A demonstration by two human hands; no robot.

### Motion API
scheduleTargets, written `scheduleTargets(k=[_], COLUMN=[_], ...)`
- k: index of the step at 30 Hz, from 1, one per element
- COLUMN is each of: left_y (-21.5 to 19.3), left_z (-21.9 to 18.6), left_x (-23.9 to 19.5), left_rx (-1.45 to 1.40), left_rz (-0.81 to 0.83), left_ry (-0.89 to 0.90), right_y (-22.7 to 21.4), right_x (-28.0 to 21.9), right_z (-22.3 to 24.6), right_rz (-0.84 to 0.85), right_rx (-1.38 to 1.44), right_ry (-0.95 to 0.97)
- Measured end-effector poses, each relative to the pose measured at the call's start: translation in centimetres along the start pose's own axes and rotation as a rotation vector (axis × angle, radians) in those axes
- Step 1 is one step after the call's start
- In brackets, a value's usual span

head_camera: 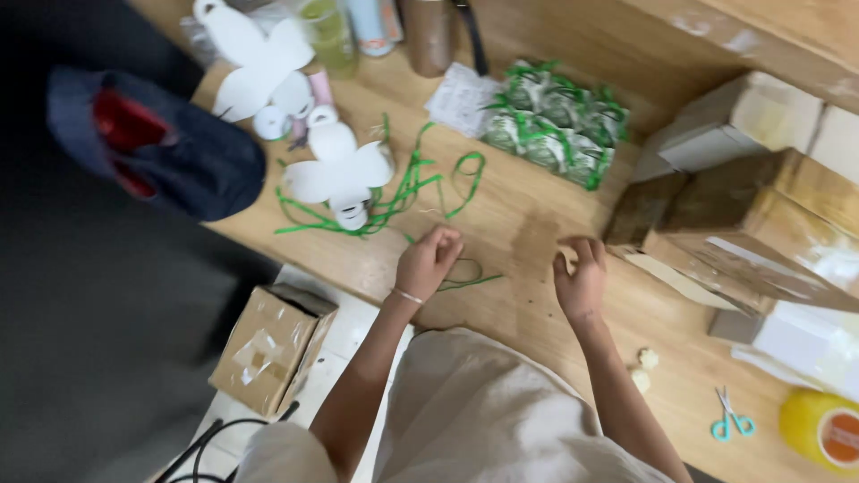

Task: Packing items into small gift boxes and tying them with green ribbon.

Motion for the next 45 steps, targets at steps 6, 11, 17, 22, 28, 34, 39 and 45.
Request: scheduleTargets(k=[6,11,17,22,28,34,39,45], left_y=[-9.4,-12.3,-12.7,-13.2,-15.2,-17.4,-17.9,-6.5], left_z=[0.9,7.5,12.1,13.5,11.5,13.9,-2.3,-10.6], left_x=[3.1,2.9,1.9,2.5,4.4,7.0,6.3,4.0], left_rx=[0.509,0.74,0.509,0.482,0.522,0.339,0.311,-0.164], left_rz=[-0.237,-0.12,0.062,0.008,0.055,-0.244,-0.462,-0.098], left_ry=[0.046,-0.155,-0.157,-0.033,-0.232,0.084,0.112,0.333], right_y=[3.0,2.5,2.9,2.0,0.3,-2.7,-4.4,-5.9], right_x=[-6.2,-6.7,-8.9,-11.3,-13.0,-14.8,-16.4,-19.5], right_z=[-0.1,1.0,0.2,-0.7,-3.3,-5.9,-7.7,-8.7], right_rz=[0.201,0.205,0.262,0.32,0.283,0.297,0.218,0.214], right_rx=[0.083,0.066,0.053,0.037,0.048,0.102,0.148,0.172], right_ry=[-0.131,-0.172,-0.154,-0.126,-0.132,0.014,0.048,0.161])
Point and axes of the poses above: each hand's wrist, its own x-axis towards the middle knuckle, its own y-axis out of the palm, z = x × y, the point moved 4 cm from there along x, towards the middle knuckle, and after that the axes turned 12 degrees about y, right-handed, at the moved point
